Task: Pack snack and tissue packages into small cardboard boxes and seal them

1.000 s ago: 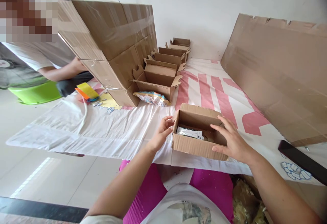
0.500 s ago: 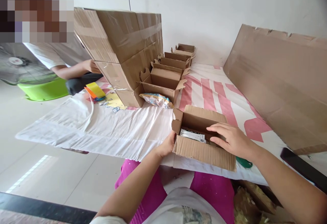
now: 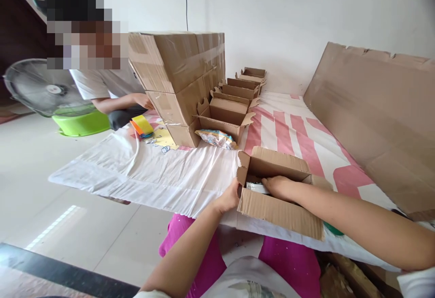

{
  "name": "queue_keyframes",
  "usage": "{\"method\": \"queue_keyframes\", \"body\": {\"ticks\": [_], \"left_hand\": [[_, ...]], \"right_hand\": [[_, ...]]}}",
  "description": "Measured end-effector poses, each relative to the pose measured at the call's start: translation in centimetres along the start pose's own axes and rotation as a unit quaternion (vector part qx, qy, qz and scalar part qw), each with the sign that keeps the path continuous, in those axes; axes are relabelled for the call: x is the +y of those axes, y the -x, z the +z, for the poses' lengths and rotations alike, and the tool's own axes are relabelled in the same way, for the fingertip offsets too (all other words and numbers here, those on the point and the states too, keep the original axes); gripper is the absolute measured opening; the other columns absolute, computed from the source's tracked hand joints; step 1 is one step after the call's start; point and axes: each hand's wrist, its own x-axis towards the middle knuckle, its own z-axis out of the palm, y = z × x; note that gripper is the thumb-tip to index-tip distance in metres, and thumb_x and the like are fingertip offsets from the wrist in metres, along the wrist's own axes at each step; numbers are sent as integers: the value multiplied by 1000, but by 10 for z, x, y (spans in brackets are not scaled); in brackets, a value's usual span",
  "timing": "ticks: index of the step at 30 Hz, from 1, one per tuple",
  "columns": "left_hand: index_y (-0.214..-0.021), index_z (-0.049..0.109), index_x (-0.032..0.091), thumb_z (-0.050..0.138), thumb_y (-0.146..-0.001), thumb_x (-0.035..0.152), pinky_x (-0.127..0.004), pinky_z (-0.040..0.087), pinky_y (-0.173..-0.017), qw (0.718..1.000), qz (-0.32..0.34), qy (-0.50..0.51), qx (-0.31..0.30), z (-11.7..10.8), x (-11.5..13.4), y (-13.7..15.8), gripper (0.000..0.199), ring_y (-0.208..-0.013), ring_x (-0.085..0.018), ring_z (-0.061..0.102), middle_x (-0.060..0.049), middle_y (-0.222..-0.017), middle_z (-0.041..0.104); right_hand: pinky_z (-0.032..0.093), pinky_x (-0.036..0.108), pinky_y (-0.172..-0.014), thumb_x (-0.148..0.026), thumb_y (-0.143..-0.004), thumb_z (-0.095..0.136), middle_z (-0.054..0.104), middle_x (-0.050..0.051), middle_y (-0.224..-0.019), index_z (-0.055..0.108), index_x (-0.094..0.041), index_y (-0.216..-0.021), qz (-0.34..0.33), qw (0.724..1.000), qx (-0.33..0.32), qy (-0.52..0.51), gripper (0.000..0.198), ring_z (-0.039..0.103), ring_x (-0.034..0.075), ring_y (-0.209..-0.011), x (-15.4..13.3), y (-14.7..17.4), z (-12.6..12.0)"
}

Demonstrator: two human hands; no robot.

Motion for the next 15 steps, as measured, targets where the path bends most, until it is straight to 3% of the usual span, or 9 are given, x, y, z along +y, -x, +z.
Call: {"method": "queue_keyframes", "body": {"ticks": [4, 8, 11, 15], "left_hand": [[-135, 47, 15, 85, -49, 51, -52, 39, -109, 999, -12, -49, -3, -2, -13, 4, 100, -126, -38, 50, -17, -127, 57], [-135, 47, 14, 85, -46, 51, -49, 39, -111, 999, -11, -32, 7, 2, -8, 5, 104, -131, -38, 45, -18, -130, 55], [-132, 50, 13, 83, -50, 51, -47, 40, -110, 999, -15, -38, 7, 0, 5, 9, 96, -128, -37, 48, -17, -127, 59], [-125, 59, 17, 82, -54, 48, -46, 46, -104, 996, -28, -84, 15, -23, 18, 28, 80, -119, -36, 55, -14, -115, 67]], "right_hand": [[49, 33, -71, -22, -75, 66, 75, 12, -97, 68, -17, -107, -62, 994, -84, 26, 32, 71, 28, -89, 0, 7, -5], [49, 35, -74, -25, -74, 67, 73, 14, -100, 64, -15, -112, -90, 991, -90, 38, 39, 70, 31, -90, -4, 12, -16], [49, 39, -83, -20, -72, 65, 71, 14, -106, 64, -15, -113, -100, 994, -23, 36, 41, 67, 32, -99, -8, 25, -35], [49, 41, -92, -24, -74, 65, 66, 11, -121, 56, -20, -126, -84, 984, 152, -49, 53, 63, 29, -109, -5, 66, -61]]}}
